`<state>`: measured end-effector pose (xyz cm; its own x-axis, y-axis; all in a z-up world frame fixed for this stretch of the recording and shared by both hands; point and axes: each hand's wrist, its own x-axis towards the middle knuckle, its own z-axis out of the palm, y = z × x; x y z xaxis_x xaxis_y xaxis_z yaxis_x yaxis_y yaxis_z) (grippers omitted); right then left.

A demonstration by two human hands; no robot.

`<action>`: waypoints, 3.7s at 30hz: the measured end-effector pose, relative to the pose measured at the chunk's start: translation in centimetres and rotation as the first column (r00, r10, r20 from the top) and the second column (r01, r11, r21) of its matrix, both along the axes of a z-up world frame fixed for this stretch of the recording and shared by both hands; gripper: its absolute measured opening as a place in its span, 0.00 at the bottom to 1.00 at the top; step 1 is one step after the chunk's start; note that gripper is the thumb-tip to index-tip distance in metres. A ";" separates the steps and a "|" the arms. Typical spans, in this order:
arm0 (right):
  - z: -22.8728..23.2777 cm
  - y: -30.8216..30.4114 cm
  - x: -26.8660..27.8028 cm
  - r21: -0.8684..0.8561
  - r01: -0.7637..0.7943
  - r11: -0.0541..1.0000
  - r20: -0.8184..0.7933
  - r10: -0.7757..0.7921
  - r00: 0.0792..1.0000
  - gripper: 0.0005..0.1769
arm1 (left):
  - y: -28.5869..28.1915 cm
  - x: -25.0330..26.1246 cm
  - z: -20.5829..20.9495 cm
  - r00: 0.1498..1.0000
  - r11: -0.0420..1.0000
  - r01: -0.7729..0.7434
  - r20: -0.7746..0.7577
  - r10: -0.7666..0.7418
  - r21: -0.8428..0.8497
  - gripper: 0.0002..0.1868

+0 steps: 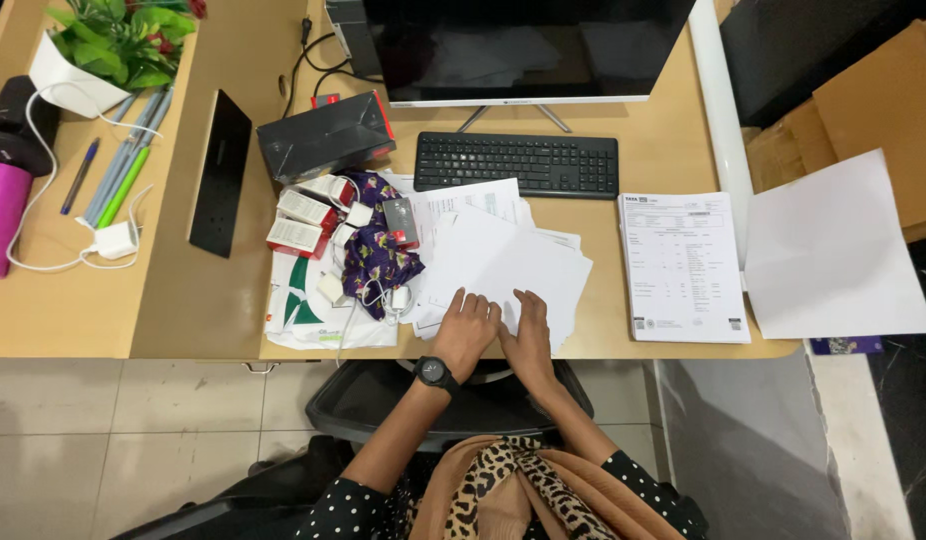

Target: The person organizes and sorts various paper documents and forms on a desk by hand, moving sheets between different stacks.

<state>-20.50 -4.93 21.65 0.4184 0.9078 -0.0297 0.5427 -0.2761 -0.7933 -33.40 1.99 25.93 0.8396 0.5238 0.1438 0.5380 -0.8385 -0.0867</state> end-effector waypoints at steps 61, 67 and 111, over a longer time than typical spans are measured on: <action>-5.1 -20.1 47.1 0.169 0.860 0.481 -0.528 -0.693 0.491 0.32 | -1.4 28.6 -13.7 0.929 0.728 -0.216 0.094 0.359 -0.651 0.44; -1.5 -16.2 36.7 0.391 0.555 0.734 0.056 -0.621 0.782 0.22 | -1.4 27.6 -13.9 0.924 0.684 -0.300 -0.025 0.380 -0.666 0.46; -7.4 -10.0 28.9 -0.263 0.222 0.939 0.462 -0.080 0.883 0.47 | -0.8 33.8 -10.0 0.784 0.680 -0.157 0.328 0.526 -0.716 0.43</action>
<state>8.43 -14.93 14.24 0.5836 0.8089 -0.0708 0.7452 -0.5682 -0.3489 0.41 1.22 15.90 0.4902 0.8715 -0.0115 0.6055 -0.3310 0.7237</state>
